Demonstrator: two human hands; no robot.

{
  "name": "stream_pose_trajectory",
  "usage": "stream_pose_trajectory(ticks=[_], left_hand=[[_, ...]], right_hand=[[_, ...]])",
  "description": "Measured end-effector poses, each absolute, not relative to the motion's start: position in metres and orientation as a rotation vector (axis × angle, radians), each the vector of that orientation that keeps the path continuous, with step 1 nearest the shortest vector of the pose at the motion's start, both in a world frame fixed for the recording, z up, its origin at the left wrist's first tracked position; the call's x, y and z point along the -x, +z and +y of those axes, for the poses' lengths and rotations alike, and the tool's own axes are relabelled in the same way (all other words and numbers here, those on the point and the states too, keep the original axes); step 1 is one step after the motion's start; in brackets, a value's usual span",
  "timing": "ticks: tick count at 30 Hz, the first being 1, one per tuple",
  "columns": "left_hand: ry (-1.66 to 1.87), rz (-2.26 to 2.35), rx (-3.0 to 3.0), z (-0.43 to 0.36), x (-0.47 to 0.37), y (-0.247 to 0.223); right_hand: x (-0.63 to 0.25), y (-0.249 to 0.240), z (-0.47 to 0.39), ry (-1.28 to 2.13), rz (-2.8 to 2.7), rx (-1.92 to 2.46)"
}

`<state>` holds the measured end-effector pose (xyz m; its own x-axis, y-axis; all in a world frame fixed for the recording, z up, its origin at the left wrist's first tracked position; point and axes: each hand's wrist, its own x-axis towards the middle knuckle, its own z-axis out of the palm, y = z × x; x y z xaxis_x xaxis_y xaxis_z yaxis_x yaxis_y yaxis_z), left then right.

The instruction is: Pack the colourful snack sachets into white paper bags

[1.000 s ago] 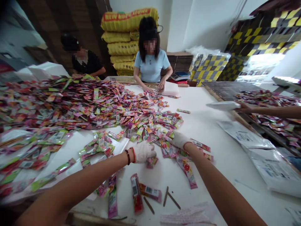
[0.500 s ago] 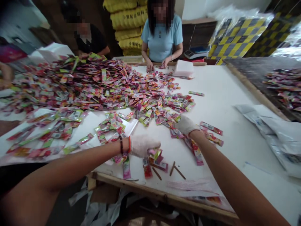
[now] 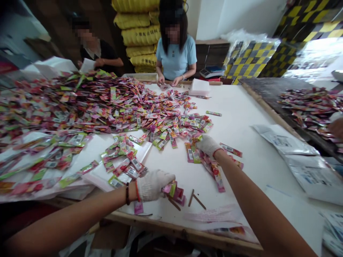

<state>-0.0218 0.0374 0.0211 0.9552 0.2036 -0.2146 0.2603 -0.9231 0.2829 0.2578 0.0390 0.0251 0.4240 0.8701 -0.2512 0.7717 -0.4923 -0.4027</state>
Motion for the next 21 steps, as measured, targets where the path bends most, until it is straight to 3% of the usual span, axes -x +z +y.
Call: stream_pose_trajectory(ticks=[8,16,21], left_hand=[[-0.267,0.312,-2.807,0.035,0.021,0.011],[-0.251,0.480,-2.769,0.035,0.020,0.021],[-0.441,0.437,-2.759,0.024,0.004,0.015]], right_hand=[[-0.258,0.038,0.028,0.801,-1.584,2.488],[-0.261,0.050,0.028,0.501,-1.746,2.716],[-0.242,0.034,0.032,0.433,-1.843,2.668]])
